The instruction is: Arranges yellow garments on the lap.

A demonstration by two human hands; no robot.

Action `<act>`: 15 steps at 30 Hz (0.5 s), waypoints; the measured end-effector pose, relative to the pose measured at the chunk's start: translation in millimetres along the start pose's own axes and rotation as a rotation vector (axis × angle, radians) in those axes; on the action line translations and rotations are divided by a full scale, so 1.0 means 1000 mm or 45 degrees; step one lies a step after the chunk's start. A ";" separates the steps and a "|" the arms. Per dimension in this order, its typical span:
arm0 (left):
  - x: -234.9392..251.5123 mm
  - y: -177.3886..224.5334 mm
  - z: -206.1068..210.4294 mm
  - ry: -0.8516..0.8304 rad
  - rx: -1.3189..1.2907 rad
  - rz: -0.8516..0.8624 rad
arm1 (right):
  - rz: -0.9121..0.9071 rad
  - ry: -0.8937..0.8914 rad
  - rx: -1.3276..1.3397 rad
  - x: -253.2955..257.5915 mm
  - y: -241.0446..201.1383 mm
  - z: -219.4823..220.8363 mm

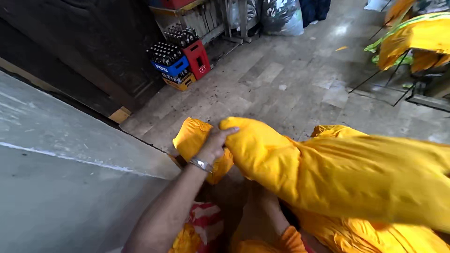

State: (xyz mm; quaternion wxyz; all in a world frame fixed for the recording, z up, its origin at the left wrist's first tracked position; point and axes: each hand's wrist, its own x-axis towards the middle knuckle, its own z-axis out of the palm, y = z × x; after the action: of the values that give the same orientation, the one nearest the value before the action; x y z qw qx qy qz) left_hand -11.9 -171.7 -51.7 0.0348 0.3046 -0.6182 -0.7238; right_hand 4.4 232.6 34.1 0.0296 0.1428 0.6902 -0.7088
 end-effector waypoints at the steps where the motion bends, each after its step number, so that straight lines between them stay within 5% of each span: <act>1: 0.011 0.021 -0.021 0.044 0.010 0.086 | -0.052 -0.020 0.034 0.006 0.001 0.020; 6: 0.053 0.142 -0.133 0.431 -0.010 0.443 | -0.313 -0.431 0.400 0.024 -0.005 0.148; 9: 0.075 0.177 -0.191 0.567 -0.081 0.643 | -0.333 -0.649 0.469 0.012 0.017 0.228; 12: 0.099 0.149 -0.243 0.766 0.004 0.548 | -0.203 -0.897 0.039 -0.012 0.090 0.271; 15: 0.108 0.045 -0.262 0.849 0.200 0.208 | 0.028 -1.166 -0.490 -0.015 0.160 0.247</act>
State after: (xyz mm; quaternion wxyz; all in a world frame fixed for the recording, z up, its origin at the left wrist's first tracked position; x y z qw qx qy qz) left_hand 12.9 -457.3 -67.0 0.2688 0.4756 -0.6490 -0.5296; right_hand 17.0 -20.8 -116.0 0.3631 -0.1840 0.7230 -0.5582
